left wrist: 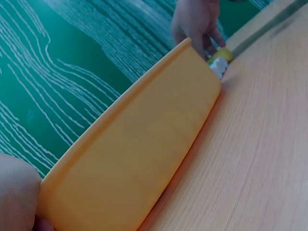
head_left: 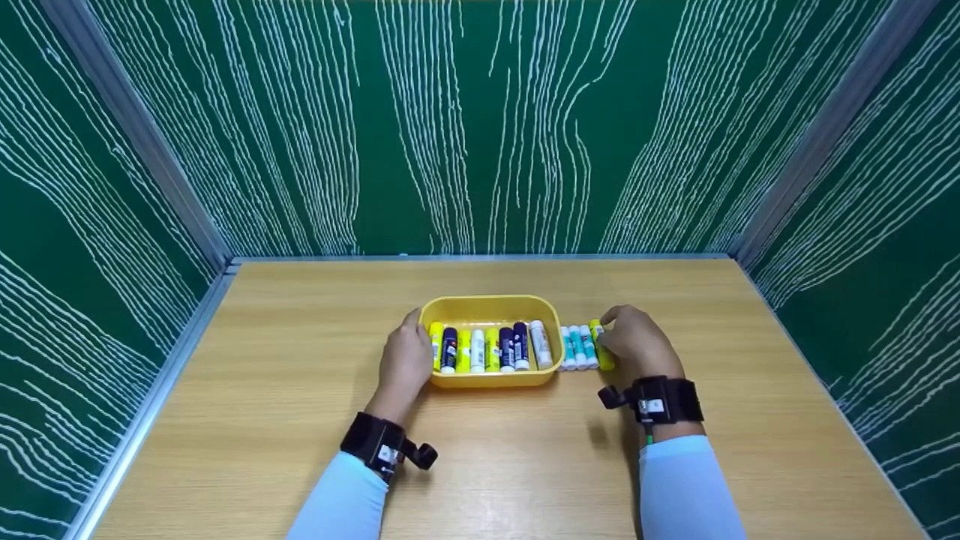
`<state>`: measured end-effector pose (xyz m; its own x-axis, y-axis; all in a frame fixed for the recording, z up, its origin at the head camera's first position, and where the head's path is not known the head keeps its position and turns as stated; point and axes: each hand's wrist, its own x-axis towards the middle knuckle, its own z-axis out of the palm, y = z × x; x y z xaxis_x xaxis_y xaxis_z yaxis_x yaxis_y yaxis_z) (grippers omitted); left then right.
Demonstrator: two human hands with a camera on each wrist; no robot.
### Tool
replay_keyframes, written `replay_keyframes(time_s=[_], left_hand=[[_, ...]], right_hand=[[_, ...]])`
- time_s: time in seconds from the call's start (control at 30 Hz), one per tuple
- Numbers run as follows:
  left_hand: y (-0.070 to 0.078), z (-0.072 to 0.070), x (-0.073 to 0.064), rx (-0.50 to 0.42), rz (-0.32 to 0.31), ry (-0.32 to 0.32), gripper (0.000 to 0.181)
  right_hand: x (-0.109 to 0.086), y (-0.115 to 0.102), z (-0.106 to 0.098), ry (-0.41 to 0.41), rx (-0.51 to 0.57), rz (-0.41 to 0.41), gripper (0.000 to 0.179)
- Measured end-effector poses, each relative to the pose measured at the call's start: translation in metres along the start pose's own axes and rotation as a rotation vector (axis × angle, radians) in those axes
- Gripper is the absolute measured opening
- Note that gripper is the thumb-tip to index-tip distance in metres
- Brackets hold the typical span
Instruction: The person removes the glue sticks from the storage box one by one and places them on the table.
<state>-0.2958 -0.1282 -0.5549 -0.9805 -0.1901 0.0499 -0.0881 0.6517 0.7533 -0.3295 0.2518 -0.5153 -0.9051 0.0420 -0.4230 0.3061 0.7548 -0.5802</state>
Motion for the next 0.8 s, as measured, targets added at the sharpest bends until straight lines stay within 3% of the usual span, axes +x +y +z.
replay_keyframes(time_s=[0.27, 0.47, 0.8], left_hand=[[-0.0009, 0.0001, 0.0006, 0.011, 0.004, 0.004, 0.05], [-0.0019, 0.0005, -0.0004, 0.003, 0.014, 0.014, 0.049], [-0.0004, 0.0002, -0.0005, 0.001, -0.004, 0.004, 0.05]], right_hand=[[0.0006, 0.0032, -0.0014, 0.008, 0.02, 0.006, 0.05], [0.0027, 0.0053, -0.0019, 0.02, -0.01, -0.042, 0.053], [0.0064, 0.0041, 0.0029, 0.009, 0.018, -0.015, 0.054]])
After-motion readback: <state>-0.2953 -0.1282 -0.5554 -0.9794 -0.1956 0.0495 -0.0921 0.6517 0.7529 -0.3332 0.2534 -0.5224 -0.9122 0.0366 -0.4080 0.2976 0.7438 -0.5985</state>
